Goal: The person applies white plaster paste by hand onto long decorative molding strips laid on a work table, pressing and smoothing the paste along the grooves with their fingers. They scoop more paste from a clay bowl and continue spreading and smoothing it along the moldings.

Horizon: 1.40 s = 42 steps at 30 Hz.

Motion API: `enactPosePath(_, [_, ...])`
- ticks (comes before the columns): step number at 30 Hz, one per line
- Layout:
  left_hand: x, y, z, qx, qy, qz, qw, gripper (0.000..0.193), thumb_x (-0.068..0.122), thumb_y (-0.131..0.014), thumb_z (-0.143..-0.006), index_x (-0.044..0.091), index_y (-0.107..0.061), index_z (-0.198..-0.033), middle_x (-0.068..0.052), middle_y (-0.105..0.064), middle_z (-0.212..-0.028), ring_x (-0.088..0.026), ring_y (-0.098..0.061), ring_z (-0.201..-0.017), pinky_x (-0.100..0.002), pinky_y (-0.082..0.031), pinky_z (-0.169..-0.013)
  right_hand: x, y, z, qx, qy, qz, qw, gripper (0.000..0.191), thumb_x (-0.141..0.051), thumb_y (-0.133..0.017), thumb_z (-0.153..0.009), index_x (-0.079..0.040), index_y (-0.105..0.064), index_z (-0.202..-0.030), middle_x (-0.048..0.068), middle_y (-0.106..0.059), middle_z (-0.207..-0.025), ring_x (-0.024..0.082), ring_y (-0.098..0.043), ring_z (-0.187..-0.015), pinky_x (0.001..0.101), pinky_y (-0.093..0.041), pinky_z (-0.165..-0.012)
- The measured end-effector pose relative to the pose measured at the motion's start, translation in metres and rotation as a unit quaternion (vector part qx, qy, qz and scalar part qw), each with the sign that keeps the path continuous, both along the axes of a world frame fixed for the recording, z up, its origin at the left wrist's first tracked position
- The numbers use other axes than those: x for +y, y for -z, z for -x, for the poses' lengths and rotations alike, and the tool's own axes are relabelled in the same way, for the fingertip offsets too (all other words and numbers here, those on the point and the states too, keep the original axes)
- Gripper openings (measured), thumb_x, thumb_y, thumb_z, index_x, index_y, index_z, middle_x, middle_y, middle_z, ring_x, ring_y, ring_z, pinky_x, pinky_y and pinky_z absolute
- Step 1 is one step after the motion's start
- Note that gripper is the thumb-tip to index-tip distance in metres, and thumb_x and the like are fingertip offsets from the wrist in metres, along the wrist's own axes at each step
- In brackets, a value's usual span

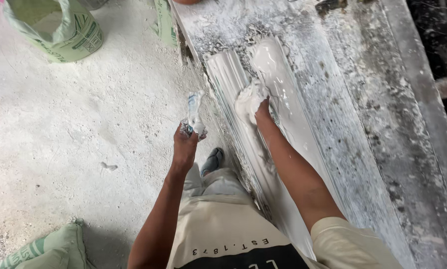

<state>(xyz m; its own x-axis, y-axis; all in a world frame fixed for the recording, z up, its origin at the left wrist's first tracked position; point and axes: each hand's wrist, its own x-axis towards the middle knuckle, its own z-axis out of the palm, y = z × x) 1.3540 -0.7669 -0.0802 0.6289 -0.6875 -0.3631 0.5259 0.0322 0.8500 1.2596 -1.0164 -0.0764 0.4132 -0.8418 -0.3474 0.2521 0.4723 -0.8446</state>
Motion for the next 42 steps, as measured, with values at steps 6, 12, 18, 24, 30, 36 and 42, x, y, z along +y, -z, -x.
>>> enactPosePath(6, [-0.033, 0.009, -0.032, -0.008, -0.002, -0.022, 1.000, 0.031, 0.013, -0.068, -0.098, -0.002, -0.060, -0.124, -0.007, -0.070, -0.106, -0.015, -0.069, -0.093, -0.034, -0.060, -0.085, -0.043, 0.006, -0.069, -0.119, 0.056, -0.124, 0.984, 0.045, -0.044, -0.047, -0.105, -0.007, -0.064, -0.125, 0.009, -0.067, -0.113, 0.024, -0.066, -0.103, 0.0367, -0.055, -0.091])
enactPosePath(12, [-0.071, 0.016, -0.073, 0.025, 0.040, -0.016, 0.999, 0.031, 0.011, -0.069, -0.097, -0.002, -0.061, -0.124, -0.006, -0.071, -0.105, -0.012, -0.068, -0.092, -0.032, -0.058, -0.085, -0.075, 0.008, -0.118, 0.002, 0.124, -0.133, 0.983, 0.044, -0.049, -0.040, -0.108, -0.011, -0.060, -0.115, 0.005, -0.063, -0.107, 0.021, -0.060, -0.097, 0.0342, -0.047, -0.086])
enactPosePath(18, [-0.105, 0.020, -0.113, -0.005, 0.082, -0.013, 0.997, 0.028, 0.005, -0.066, -0.097, -0.004, -0.061, -0.124, -0.006, -0.072, -0.107, -0.012, -0.066, -0.093, -0.029, -0.057, -0.084, -0.091, -0.005, -0.141, -0.082, 0.114, -0.083, 0.987, 0.034, -0.039, -0.040, -0.112, -0.013, -0.057, -0.098, 0.002, -0.058, -0.089, 0.017, -0.053, -0.078, 0.0331, -0.041, -0.070])
enactPosePath(24, [-0.128, 0.015, -0.144, -0.049, 0.129, 0.023, 0.990, 0.029, 0.002, -0.064, -0.097, -0.005, -0.060, -0.125, -0.005, -0.070, -0.105, -0.010, -0.064, -0.090, -0.027, -0.054, -0.082, -0.076, -0.024, -0.126, -0.401, -0.082, 0.069, 0.910, 0.041, -0.028, -0.040, -0.117, -0.015, -0.053, -0.081, -0.001, -0.053, -0.070, 0.014, -0.046, -0.059, 0.0319, -0.036, -0.054])
enactPosePath(30, [-0.157, 0.026, -0.155, -0.186, 0.185, -0.091, 0.961, 0.045, 0.002, -0.070, -0.088, -0.008, -0.054, -0.129, -0.007, -0.066, -0.088, -0.011, -0.058, -0.074, -0.031, -0.052, -0.066, -0.079, 0.000, -0.107, 0.091, -0.002, -0.029, 0.995, 0.036, -0.034, -0.033, -0.103, -0.013, -0.060, -0.114, 0.005, -0.066, -0.100, 0.017, -0.066, -0.088, 0.0304, -0.057, -0.078])
enactPosePath(36, [-0.184, 0.025, -0.156, -0.275, 0.222, -0.070, 0.933, 0.041, 0.006, -0.070, -0.091, -0.010, -0.061, -0.128, -0.010, -0.068, -0.087, -0.013, -0.060, -0.072, -0.031, -0.052, -0.066, -0.060, -0.013, -0.082, 0.282, -0.071, 0.254, 0.923, 0.024, -0.013, -0.052, -0.103, -0.007, -0.060, -0.125, 0.007, -0.068, -0.113, 0.015, -0.065, -0.099, 0.0289, -0.054, -0.090])
enactPosePath(42, [-0.196, 0.025, -0.151, -0.283, 0.216, -0.090, 0.930, 0.043, 0.006, -0.070, -0.089, -0.010, -0.058, -0.128, -0.013, -0.069, -0.078, -0.017, -0.062, -0.066, -0.033, -0.052, -0.060, -0.027, -0.036, -0.085, 0.307, -0.082, 0.286, 0.904, 0.025, -0.001, -0.070, -0.094, -0.001, -0.060, -0.118, 0.009, -0.064, -0.118, 0.016, -0.062, -0.105, 0.0301, -0.051, -0.095])
